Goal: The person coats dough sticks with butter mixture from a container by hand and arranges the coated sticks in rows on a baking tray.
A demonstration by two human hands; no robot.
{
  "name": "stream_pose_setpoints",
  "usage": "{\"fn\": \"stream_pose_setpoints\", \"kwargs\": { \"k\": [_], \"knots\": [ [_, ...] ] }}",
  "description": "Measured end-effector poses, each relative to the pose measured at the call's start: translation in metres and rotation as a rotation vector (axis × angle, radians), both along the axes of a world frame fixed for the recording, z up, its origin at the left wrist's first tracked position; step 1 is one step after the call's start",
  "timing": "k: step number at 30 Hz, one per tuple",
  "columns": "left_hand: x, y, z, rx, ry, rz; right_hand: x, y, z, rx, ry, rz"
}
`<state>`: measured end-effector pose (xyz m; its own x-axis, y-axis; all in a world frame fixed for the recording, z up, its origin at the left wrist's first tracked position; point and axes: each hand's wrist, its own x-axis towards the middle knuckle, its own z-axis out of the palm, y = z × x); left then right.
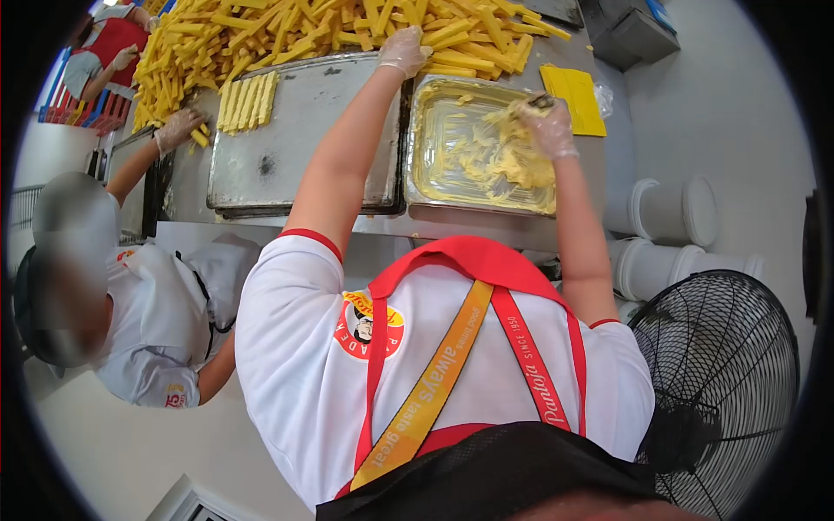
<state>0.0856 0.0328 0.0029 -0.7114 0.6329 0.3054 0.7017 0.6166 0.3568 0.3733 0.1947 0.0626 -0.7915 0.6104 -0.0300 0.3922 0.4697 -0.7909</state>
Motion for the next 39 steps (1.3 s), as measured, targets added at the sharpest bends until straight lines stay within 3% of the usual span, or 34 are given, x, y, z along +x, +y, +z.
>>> {"fn": "stream_pose_setpoints", "kwargs": {
  "k": [1, 2, 4, 5, 6, 9, 11, 13, 15, 16, 19, 22, 24, 26, 28, 31, 34, 37, 39],
  "knots": [
    [-0.002, 0.007, -0.008, -0.025, 0.009, 0.019, 0.001, 0.012, 0.009, 0.027, -0.06, -0.117],
    [-0.004, 0.01, -0.018, -0.05, 0.016, 0.039, -0.001, 0.035, -0.016, 0.134, -0.049, -0.227],
    [0.006, 0.009, -0.008, -0.067, -0.009, 0.068, 0.006, 0.022, -0.015, 0.413, -0.031, -0.071],
    [0.004, 0.009, -0.014, 0.045, 0.018, 0.044, 0.007, 0.013, -0.014, 0.55, -0.024, 0.01],
    [-0.001, 0.009, -0.024, 0.156, 0.044, 0.019, 0.007, 0.009, -0.041, 0.581, 0.197, 0.089],
    [0.011, 0.001, -0.016, 0.41, 0.073, -0.04, 0.017, -0.005, -0.019, 0.139, 0.177, 0.271],
    [0.034, -0.012, 0.015, 0.577, 0.015, -0.069, 0.018, 0.022, -0.023, 0.266, 0.118, 0.136],
    [0.065, -0.029, 0.052, 0.577, -0.011, -0.083, 0.023, 0.042, -0.019, 0.482, 0.092, 0.008],
    [0.081, -0.039, 0.057, 0.541, -0.107, -0.098, 0.035, 0.046, -0.008, 0.236, 0.226, -0.061],
    [0.116, -0.048, 0.085, 0.467, -0.183, -0.133, 0.041, 0.044, -0.003, 0.109, 0.289, -0.095],
    [0.157, -0.054, 0.075, 0.416, -0.265, -0.254, 0.051, 0.032, 0.017, 0.359, 0.051, -0.124],
    [0.167, -0.05, 0.029, 0.238, -0.204, -0.296, 0.036, 0.029, -0.032, 0.589, -0.008, -0.039],
    [0.169, -0.048, 0.004, 0.164, -0.185, -0.281, 0.031, 0.036, -0.046, 0.09, 0.304, -0.064],
    [0.172, -0.052, -0.013, 0.134, -0.192, -0.282, 0.04, 0.041, -0.052, -0.214, 0.488, -0.083],
    [0.17, -0.054, -0.027, 0.191, -0.176, -0.287, 0.056, 0.036, -0.029, -0.307, 0.564, -0.087],
    [0.179, -0.057, -0.014, 0.225, -0.149, -0.314, 0.07, 0.008, 0.015, 0.432, -0.068, -0.2],
    [0.186, -0.055, -0.004, 0.193, -0.179, -0.324, 0.046, -0.009, -0.019, 0.454, -0.087, -0.235],
    [0.195, -0.052, 0.012, 0.223, -0.206, -0.308, 0.042, -0.019, -0.01, 0.031, 0.484, -0.072],
    [0.197, -0.05, 0.015, 0.216, -0.251, -0.266, 0.04, -0.028, -0.015, 0.092, 0.421, 0.027]
  ]
}}
